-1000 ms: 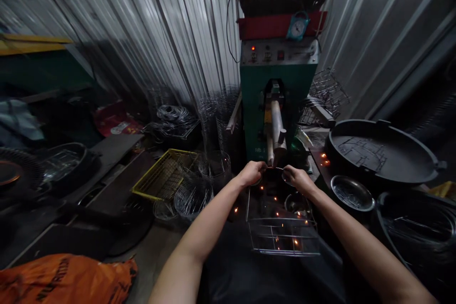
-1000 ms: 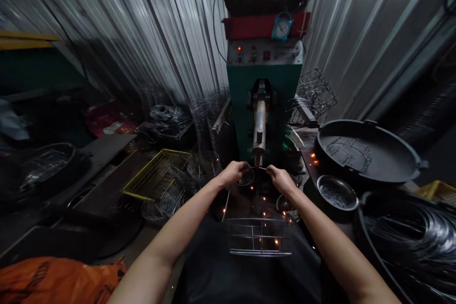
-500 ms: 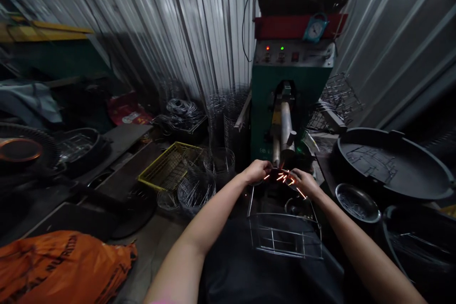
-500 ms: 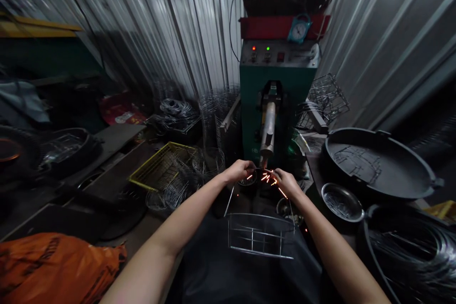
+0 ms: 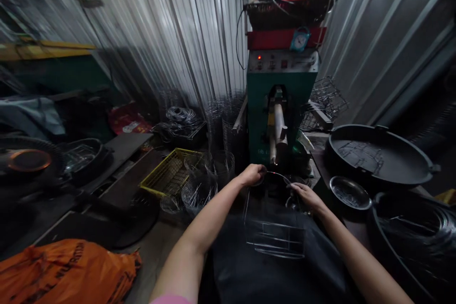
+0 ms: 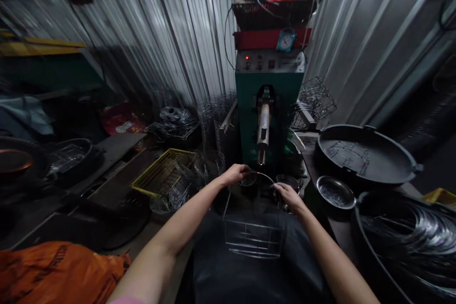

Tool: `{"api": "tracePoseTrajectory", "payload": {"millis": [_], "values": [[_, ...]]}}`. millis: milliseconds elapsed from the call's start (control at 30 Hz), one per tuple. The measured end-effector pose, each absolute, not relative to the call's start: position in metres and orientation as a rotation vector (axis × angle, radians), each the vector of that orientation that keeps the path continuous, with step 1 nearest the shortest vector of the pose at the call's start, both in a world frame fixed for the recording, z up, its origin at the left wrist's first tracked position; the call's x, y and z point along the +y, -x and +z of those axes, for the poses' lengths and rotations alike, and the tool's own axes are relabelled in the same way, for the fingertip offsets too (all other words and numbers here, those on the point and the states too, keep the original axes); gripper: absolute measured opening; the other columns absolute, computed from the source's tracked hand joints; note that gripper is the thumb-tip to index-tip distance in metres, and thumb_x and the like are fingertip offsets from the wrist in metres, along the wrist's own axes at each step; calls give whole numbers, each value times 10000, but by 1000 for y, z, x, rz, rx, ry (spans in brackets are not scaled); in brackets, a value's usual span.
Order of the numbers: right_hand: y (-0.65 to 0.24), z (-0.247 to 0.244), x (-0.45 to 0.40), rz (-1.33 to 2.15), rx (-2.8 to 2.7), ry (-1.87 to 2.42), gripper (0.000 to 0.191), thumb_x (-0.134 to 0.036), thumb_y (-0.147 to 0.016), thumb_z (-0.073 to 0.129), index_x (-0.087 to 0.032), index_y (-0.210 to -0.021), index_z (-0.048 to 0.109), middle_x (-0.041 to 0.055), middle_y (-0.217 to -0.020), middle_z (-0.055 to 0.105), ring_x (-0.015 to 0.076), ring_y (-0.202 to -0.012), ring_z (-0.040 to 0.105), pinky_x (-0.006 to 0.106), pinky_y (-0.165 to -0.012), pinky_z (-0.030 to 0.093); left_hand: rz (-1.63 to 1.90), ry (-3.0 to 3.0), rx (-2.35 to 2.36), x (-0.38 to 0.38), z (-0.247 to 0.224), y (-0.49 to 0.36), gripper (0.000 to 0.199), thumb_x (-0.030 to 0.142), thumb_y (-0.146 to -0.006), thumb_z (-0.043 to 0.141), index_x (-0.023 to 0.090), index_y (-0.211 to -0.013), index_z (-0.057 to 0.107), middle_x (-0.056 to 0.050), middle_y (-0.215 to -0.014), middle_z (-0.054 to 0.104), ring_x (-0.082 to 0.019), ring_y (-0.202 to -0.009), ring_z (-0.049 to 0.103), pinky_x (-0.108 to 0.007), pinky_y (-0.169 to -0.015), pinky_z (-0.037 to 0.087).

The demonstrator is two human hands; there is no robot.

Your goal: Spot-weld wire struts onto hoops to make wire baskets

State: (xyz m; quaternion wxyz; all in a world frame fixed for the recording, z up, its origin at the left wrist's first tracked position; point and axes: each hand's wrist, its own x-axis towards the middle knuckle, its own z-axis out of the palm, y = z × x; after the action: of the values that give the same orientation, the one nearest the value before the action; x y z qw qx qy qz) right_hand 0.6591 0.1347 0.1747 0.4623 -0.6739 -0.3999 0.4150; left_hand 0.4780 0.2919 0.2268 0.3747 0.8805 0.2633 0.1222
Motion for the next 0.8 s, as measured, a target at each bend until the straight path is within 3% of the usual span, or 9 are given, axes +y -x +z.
{"api": "tracePoseTrajectory", "payload": {"millis": [100,233,333,433,533,600,667,800], "values": [[-644,169,130,976,-1040,1597,435,-563,-697,495,-151,-808,579,13,-652,532,144,-600,498,237,-519,392,362,-2120,700,283,224,-449,279,275,-778,502,152,-1006,606,-53,-868,649,-131,-743,571,-226,-680,441],[-632,163,119,917,-1154,1533,424,-552,-746,461,-153,-816,585,20,-695,538,149,-654,503,250,-596,411,506,-1528,865,261,191,-387,505,445,-768,500,153,-1177,453,-27,-735,606,-98,-578,558,-194,-511,426],[-630,156,108,871,-1136,1496,403,-535,-763,461,-156,-822,584,14,-682,521,139,-632,488,247,-586,406,513,-1038,1131,221,141,-343,442,495,-789,438,107,-987,511,-17,-620,573,-102,-497,550,-207,-469,431],[-631,152,100,877,-1044,1433,377,-509,-780,463,-151,-831,570,-8,-624,479,115,-561,453,227,-524,379,262,-779,1171,174,101,-321,477,561,-758,440,97,-823,534,-65,-599,604,-126,-430,540,-226,-404,412],[-631,153,95,876,-942,1363,363,-500,-781,468,-151,-825,555,-23,-586,447,103,-520,431,217,-489,362,211,-541,991,145,93,-327,552,621,-722,436,94,-820,567,-133,-729,649,-190,-583,619,-304,-526,485],[-631,153,92,855,-882,1333,363,-505,-774,474,-153,-819,550,-20,-585,455,105,-518,441,219,-490,371,246,-386,873,142,101,-343,516,591,-743,438,107,-841,586,-142,-804,660,-225,-709,637,-367,-646,500],[-632,151,89,833,-856,1325,371,-507,-777,469,-153,-837,560,-5,-606,492,116,-542,472,232,-522,401,359,-275,833,147,111,-359,384,484,-796,446,135,-839,600,-102,-794,671,-196,-731,639,-356,-706,497],[-651,142,82,880,-1015,1355,387,-479,-804,447,-165,-978,592,52,-802,612,176,-775,567,305,-732,447,572,-237,916,158,121,-371,150,233,-816,483,175,-871,610,-5,-671,652,-84,-536,598,-215,-573,495]]}}
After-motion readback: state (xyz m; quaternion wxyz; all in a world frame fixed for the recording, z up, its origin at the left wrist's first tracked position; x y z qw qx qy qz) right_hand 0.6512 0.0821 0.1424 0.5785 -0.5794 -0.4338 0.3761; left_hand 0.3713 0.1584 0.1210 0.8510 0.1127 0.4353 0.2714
